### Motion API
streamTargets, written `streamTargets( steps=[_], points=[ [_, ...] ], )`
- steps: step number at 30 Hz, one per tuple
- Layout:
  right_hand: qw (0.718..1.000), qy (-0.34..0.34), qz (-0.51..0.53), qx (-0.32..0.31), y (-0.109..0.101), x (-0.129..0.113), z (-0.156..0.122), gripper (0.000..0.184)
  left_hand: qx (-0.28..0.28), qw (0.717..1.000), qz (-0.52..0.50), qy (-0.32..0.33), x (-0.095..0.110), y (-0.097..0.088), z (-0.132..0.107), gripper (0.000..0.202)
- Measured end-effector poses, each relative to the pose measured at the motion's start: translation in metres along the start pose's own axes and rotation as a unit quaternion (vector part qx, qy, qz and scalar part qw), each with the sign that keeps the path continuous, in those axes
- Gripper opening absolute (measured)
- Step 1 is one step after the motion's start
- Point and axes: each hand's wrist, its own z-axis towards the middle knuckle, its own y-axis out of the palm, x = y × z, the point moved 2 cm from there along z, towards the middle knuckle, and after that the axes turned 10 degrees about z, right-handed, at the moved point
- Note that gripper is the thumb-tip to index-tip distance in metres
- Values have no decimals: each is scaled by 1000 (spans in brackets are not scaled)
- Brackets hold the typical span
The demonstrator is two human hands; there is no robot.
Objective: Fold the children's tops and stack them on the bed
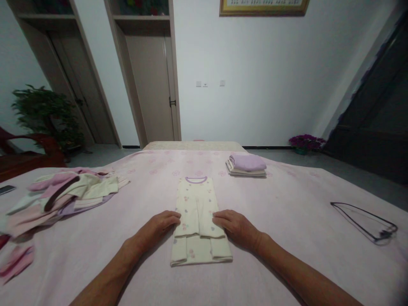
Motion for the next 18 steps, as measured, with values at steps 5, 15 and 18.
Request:
streamTargets(
  steps=[5, 15, 18],
  points=[
    [1000, -7, -1, 15, -2, -2, 2, 25, -10, 1000, -7, 8, 1, -2, 0, 21],
    [1000, -15, 11, -16, -13, -4, 5, 31, 5, 994, 98, 40, 15, -10, 10, 19],
    [998, -10, 61, -30, -13, -2, 4, 32, -4, 996, 75, 46, 17, -12, 10, 19]
  ],
)
